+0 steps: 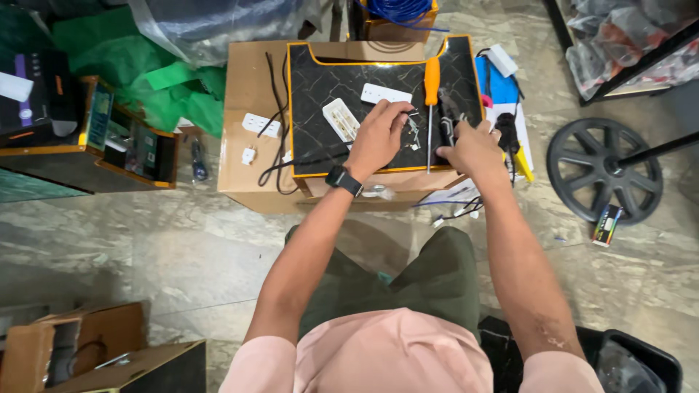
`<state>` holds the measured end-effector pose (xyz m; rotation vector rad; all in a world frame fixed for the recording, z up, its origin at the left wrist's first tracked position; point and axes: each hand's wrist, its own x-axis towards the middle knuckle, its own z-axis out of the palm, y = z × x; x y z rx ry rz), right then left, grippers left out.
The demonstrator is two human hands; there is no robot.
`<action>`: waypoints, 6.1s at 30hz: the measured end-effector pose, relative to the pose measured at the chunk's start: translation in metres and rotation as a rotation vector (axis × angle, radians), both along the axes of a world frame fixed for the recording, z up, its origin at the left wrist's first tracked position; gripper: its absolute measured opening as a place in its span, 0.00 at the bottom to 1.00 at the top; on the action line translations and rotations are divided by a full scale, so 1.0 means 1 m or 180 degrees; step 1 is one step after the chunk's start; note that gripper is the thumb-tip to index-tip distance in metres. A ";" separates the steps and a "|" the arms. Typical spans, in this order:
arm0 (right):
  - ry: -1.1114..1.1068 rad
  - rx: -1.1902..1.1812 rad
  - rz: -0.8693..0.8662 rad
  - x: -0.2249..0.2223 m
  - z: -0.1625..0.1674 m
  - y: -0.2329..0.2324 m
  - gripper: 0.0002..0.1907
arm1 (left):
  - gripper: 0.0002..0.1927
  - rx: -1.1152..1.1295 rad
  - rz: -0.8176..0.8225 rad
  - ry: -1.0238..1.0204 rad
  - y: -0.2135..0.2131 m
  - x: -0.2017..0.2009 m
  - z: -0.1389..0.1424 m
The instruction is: The person sits at a small table and uses a screwdriver to unscrew and open a white power strip, removing its screws and top cover. They then pick up a black cable and use pliers to work on the wire ends, handling the strip's internal components.
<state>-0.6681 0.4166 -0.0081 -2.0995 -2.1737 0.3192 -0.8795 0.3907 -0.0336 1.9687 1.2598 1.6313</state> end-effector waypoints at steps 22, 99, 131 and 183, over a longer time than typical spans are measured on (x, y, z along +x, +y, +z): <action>0.1165 0.1463 0.2209 0.006 0.055 -0.017 0.15 | 0.09 -0.1507 -0.0967 -0.2351 0.025 -0.019 0.028; 0.4140 -0.1192 0.1274 -0.007 0.022 -0.060 0.13 | 0.20 -0.1188 -0.1982 -0.1900 -0.037 -0.051 0.066; 0.5810 -0.1691 0.0944 -0.025 0.049 -0.079 0.57 | 0.05 -0.0213 -0.0504 -0.0282 -0.070 -0.019 0.101; 0.6790 -0.1116 0.0685 -0.014 0.046 -0.047 0.18 | 0.30 -0.0730 0.0345 0.0356 -0.035 -0.030 0.044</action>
